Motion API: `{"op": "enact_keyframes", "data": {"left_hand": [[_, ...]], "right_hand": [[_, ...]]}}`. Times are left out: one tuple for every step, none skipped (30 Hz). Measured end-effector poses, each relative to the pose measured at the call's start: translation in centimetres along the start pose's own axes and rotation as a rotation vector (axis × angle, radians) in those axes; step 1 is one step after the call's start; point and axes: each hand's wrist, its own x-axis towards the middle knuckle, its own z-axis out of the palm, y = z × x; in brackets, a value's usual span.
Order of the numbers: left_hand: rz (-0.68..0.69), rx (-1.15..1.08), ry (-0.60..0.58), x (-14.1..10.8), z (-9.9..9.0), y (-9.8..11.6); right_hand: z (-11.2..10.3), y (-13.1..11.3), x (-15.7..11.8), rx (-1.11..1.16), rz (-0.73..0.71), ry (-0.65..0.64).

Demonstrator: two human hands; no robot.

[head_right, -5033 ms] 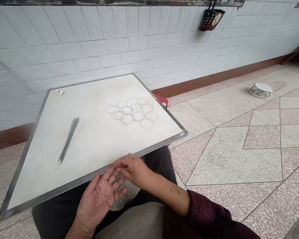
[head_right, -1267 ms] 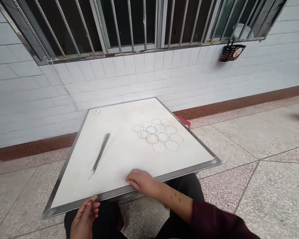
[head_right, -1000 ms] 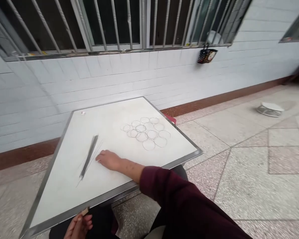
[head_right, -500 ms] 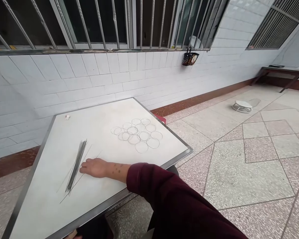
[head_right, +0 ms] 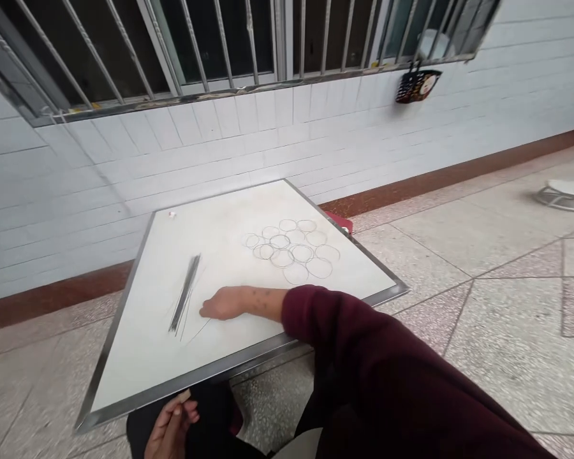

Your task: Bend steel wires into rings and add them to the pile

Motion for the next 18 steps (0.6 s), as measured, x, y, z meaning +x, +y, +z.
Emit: {"op": "enact_keyframes", "data": {"left_hand": [[0.002, -0.005, -0.014, -0.4, 0.1, 0.3], [0.010, -0.012, -0.009, -0.7, 0.1, 0.4], [0.016, -0.018, -0.012, -0.9, 0.2, 0.5], [0.018, -0.017, -0.019, -1.1, 0.2, 0.4], [0.016, -0.007, -0.030, -1.2, 0.3, 0.3], [0.011, 0.011, -0.052, -1.4, 0.6, 0.1], [0.007, 0.035, -0.076, -1.6, 1.0, 0.1], [0.006, 0.060, -0.108, -1.9, 1.7, 0.1], [0.007, 0.082, -0.145, -2.3, 2.6, 0.4], [0.023, 0.094, -0.184, -2.9, 3.8, 0.9], [0.030, 0.100, -0.235, -3.5, 5.2, 1.6], [0.053, 0.093, -0.269, -4.3, 6.7, 2.5], [0.076, 0.069, -0.285, -5.0, 8.3, 3.6], [0.110, 0.034, -0.290, -5.6, 10.0, 4.8], [0.146, -0.004, -0.297, -6.2, 11.5, 5.9], [0.183, -0.045, -0.299, -6.7, 12.9, 6.9], [0.222, -0.080, -0.302, -7.0, 14.1, 7.7], [0.251, -0.103, -0.321, -7.4, 15.1, 8.3]], "right_hand": [[-0.4, -0.1, -1.1, 0.035, 0.006, 0.018], [-0.9, -0.3, -2.3, 0.067, 0.017, 0.044], [-1.5, -0.6, -3.5, 0.097, 0.037, 0.087], [-2.0, -1.1, -4.6, 0.123, 0.070, 0.148], [-2.4, -1.8, -5.8, 0.148, 0.112, 0.227], [-2.7, -2.7, -6.9, 0.177, 0.153, 0.307], [-2.8, -3.7, -7.9, 0.210, 0.188, 0.378], [-2.8, -4.8, -8.8, 0.290, 0.223, 0.464], [-2.7, -6.0, -9.6, 0.574, 0.256, 0.625], [-2.5, -7.2, -10.3, 0.846, 0.270, 0.759], [-2.2, -8.3, -11.0, 1.076, 0.276, 0.833], [-1.9, -9.4, -11.6, 1.264, 0.288, 0.871], [-1.7, -10.4, -12.1, 1.416, 0.304, 0.900], [-1.4, -11.2, -12.5, 1.535, 0.315, 0.920], [-1.2, -12.0, -13.0, 1.623, 0.321, 0.930], [-1.1, -12.6, -13.3, 1.685, 0.319, 0.932], [-0.9, -13.2, -13.7, 1.726, 0.307, 0.924], [-0.7, -13.6, -14.0, 1.751, 0.288, 0.910]]}}
